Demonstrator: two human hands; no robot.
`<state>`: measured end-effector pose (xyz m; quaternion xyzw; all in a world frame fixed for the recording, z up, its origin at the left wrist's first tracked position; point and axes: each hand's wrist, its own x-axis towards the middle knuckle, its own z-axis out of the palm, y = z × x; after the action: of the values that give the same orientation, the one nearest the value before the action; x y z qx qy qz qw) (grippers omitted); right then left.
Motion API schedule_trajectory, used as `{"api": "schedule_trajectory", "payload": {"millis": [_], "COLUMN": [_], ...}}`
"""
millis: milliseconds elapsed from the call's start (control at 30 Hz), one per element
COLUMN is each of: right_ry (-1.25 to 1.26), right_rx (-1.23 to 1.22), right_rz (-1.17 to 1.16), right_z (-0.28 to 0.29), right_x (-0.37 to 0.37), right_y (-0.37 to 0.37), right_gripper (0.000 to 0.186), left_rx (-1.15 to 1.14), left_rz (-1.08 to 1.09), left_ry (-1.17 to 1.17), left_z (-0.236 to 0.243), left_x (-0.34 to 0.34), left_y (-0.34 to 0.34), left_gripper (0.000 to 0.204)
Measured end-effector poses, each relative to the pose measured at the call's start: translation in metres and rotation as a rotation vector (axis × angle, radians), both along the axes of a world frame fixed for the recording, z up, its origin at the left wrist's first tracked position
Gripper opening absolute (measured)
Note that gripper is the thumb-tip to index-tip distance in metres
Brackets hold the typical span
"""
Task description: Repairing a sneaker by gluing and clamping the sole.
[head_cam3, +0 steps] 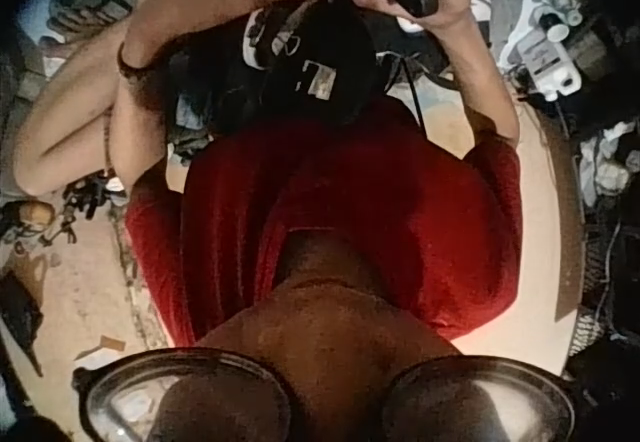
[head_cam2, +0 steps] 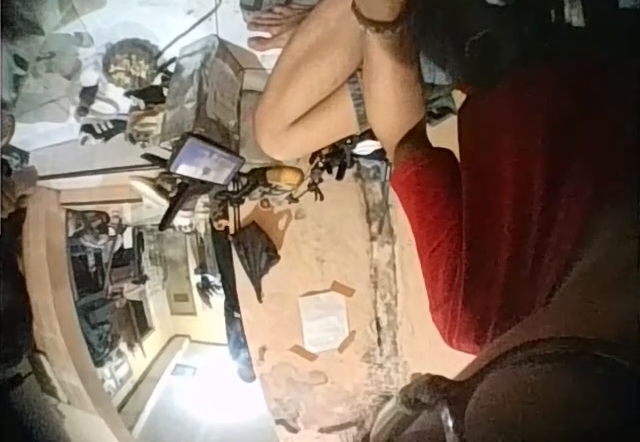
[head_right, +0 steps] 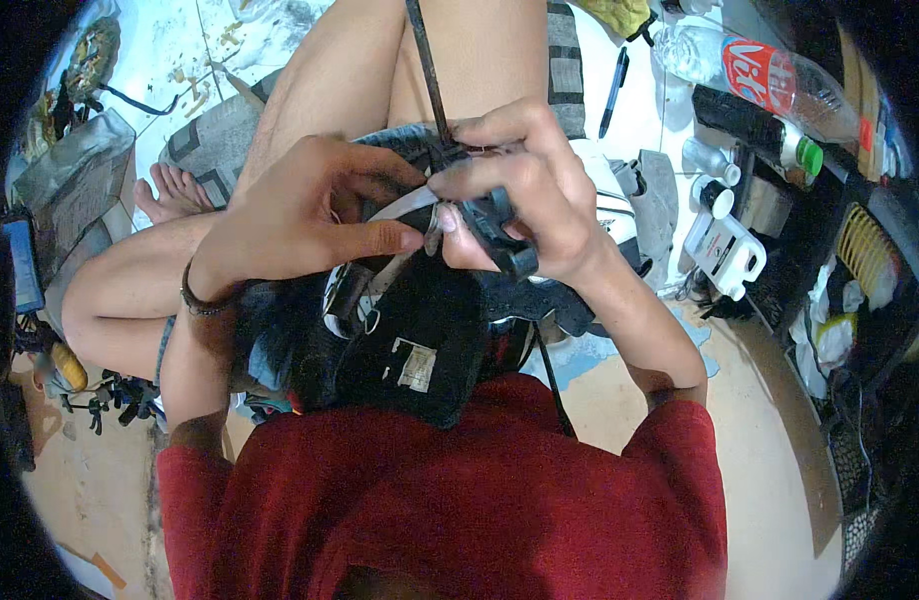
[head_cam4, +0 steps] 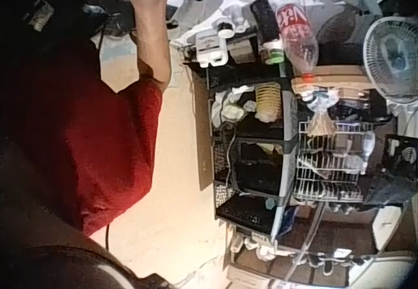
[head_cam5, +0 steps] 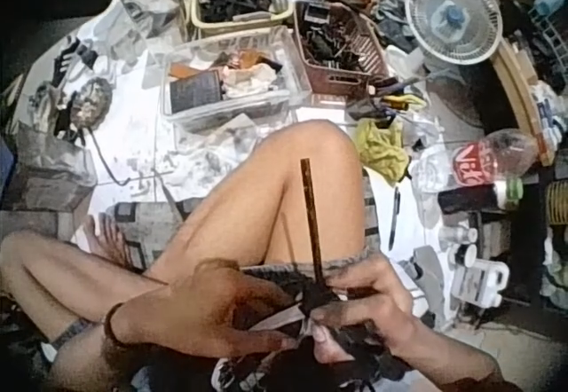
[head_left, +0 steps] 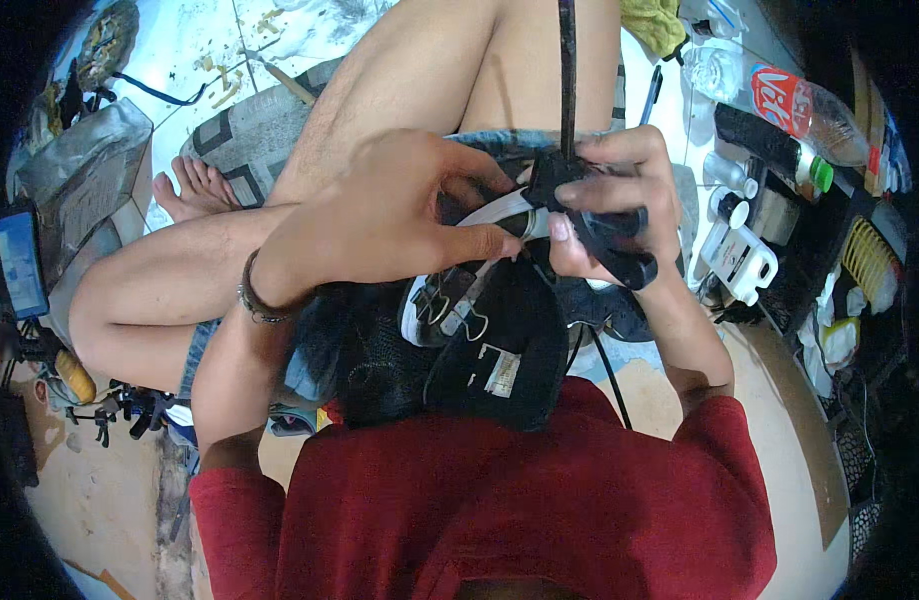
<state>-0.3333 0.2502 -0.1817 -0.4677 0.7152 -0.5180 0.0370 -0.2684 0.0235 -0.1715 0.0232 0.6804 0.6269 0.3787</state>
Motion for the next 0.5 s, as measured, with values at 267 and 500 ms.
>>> {"api": "schedule_trajectory", "payload": {"millis": [267,500], "right_ry": [-0.044,-0.059], "right_rx": [0.194,0.183], "right_rz": [-0.010,0.006], "right_z": [0.013,0.018], "right_x": [-0.016,-0.020], "right_y": [-0.012,-0.012], "right_gripper": [0.039,0.036], "left_rx": [0.048,-0.170], "left_rz": [-0.001,-0.116], "left_ry": [0.124,0.233], "left_z": [-0.009,0.010], "left_x": [-0.001,-0.014], "left_y": [-0.005,-0.009], "left_gripper": [0.045,0.063]}}
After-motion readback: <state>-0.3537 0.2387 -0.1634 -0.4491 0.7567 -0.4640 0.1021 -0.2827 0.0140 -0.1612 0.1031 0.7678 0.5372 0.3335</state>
